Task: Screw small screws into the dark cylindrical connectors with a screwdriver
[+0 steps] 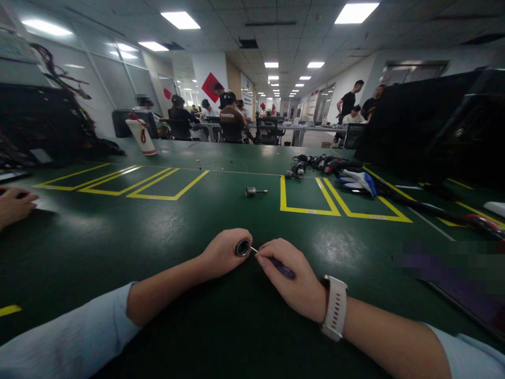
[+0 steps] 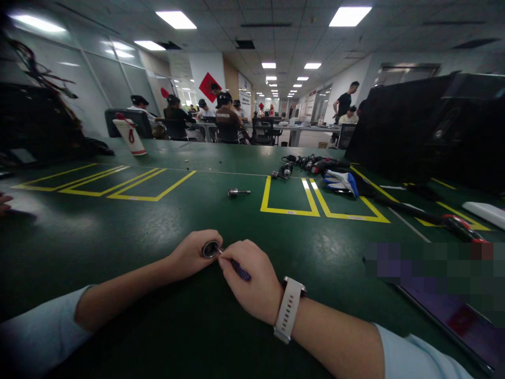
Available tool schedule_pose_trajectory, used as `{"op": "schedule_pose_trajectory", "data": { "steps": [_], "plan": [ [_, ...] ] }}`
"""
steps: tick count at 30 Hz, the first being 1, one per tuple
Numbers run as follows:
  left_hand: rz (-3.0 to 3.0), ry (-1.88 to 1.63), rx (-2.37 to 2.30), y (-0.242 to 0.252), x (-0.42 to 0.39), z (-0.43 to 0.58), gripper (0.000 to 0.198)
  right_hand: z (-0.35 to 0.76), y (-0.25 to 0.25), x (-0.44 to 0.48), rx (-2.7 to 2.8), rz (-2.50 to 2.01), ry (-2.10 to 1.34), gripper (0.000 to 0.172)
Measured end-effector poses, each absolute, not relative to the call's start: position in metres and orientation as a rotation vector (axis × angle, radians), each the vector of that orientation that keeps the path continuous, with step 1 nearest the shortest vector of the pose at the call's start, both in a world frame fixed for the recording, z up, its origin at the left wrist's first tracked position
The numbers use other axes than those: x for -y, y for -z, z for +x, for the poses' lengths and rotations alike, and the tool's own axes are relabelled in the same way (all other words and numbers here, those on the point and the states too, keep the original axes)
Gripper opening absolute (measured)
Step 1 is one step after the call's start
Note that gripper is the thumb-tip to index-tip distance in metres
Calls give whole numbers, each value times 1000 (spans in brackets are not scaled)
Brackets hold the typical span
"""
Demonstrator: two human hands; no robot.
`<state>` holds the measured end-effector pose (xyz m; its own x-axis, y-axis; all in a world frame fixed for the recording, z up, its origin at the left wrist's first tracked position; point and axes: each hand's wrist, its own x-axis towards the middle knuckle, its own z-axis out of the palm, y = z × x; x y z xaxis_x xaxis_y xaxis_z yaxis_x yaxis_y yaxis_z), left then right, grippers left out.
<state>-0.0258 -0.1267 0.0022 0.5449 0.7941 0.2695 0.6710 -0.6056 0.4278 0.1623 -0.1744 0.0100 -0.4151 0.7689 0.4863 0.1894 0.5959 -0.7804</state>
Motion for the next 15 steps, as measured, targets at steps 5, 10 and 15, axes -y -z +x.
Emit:
{"op": "schedule_pose_trajectory", "data": {
  "steps": [5,10,15],
  "plan": [
    [2522,-599,-1226,-3,128,-26,3,162,-9,174,1833,-904,-934,16],
    [2515,-660,-1205,-3,128,-28,5,163,-5,165,1391,-876,-1455,17],
    [2493,-751,-1171,-4,129,-27,6,163,2,158,1129,-752,-1717,16]
  ]
}}
